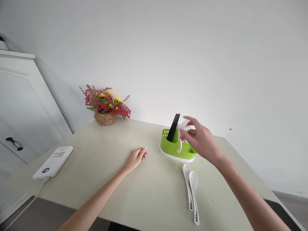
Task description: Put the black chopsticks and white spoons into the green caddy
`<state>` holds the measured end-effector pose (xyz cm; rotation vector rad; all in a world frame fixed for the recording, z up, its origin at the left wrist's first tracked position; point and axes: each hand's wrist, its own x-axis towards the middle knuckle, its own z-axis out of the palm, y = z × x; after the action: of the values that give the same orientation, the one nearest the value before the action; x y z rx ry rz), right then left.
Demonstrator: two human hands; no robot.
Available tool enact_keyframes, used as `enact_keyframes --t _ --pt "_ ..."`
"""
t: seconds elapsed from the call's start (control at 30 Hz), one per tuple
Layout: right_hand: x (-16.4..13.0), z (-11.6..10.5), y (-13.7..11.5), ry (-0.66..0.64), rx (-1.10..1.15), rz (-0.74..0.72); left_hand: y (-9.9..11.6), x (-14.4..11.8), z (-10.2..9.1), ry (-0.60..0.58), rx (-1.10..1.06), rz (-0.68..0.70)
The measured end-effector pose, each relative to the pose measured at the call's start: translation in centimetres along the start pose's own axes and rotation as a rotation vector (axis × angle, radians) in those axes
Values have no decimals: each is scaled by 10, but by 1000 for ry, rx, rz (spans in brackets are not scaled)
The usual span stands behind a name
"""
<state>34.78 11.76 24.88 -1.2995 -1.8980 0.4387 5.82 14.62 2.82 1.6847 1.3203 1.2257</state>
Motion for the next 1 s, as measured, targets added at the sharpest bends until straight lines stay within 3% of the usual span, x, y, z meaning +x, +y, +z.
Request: enact_keyframes --t 0.13,0.3,0.43,0.6,1.0 --pt "17 11 13 209 -46 -100 0 -1 -1 8 -20 0" --pt "23 48 47 235 -119 -152 -1 -2 -1 -14 34 5" --pt "20 80 68 283 -405 -258 0 -3 -1 -18 54 9" --pt "11 109 77 366 -649 -371 5 -2 -2 -46 118 -2" --pt "-6 117 75 269 -895 -384 7 -2 -2 -81 111 10"
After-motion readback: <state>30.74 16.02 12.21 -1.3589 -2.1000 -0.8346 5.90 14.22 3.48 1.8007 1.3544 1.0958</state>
